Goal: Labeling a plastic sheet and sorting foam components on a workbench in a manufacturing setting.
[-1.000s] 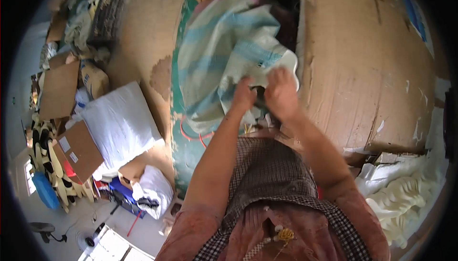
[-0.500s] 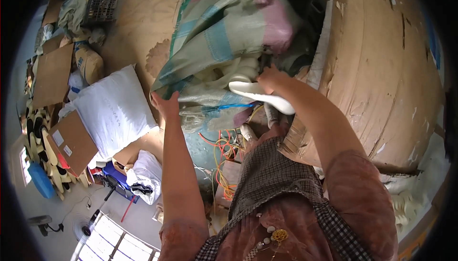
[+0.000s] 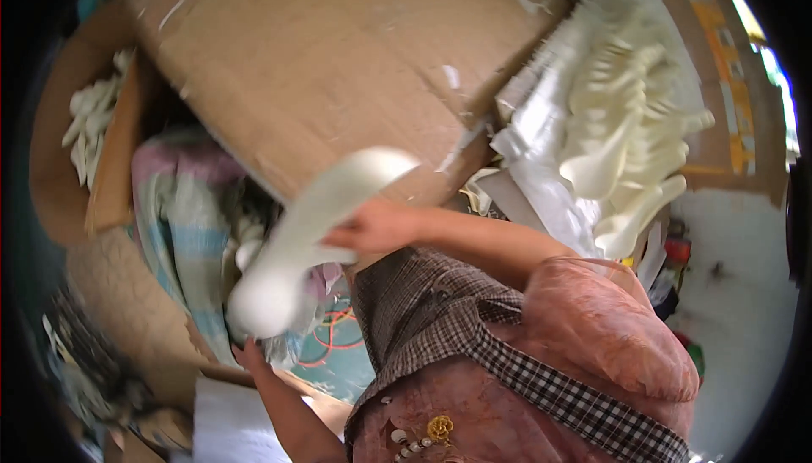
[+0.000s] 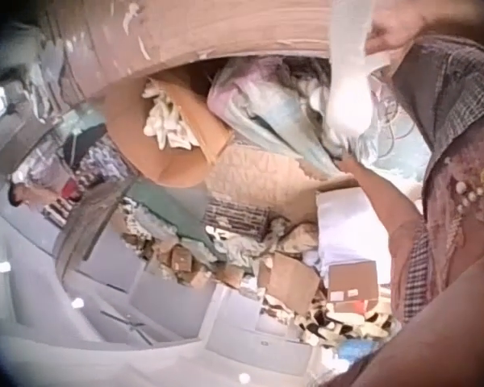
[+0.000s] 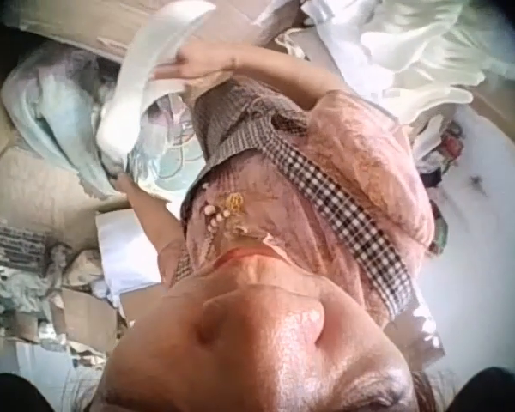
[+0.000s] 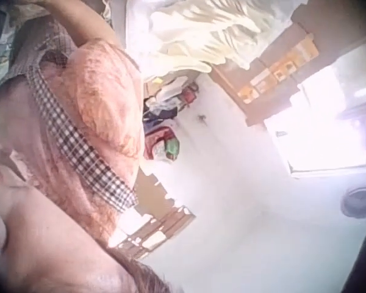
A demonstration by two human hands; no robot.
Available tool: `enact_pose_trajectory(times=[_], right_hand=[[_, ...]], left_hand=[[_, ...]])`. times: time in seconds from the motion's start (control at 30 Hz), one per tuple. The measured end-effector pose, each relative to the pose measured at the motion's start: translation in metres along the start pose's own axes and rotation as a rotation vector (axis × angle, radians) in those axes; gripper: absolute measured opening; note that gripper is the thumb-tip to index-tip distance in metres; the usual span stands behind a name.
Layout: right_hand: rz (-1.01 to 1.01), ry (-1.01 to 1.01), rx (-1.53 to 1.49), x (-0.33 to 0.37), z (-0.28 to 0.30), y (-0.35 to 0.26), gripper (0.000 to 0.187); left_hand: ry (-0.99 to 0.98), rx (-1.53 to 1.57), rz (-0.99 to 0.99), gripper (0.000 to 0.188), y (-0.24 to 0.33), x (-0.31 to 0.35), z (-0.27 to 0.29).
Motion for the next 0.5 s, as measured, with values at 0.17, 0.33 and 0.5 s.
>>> enact_pose_trajectory(times=[0.17,0.33,0.5], right_hand=[[-0.664,0.506,0.158,0.243,0.182,-0.009,0.028],[-0.724,1.108,0.244,0.452,0.250,-0.031,0.030],[-0.762,1.303,0.316,0.538,0.240,-0.046,0.032]], left_hand=[[-0.094,-0.014,0.177,0.069,-0.002,-0.010,0.004],[-0.210,-0.057,0.117,0.063,0.031,-0.022,-0.004],[-0.176,-0.349,-0.395,0.047,0.101,0.017,-0.030]])
Point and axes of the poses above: each hand's wrist, its own x-axis away from the middle knuckle, its own z-axis out of the back of the hand, y = z × x, the point moved 7 cm from there along -x, towards the middle knuckle, and after that the axes turned 2 degrees about y, right-handed, at the moved point
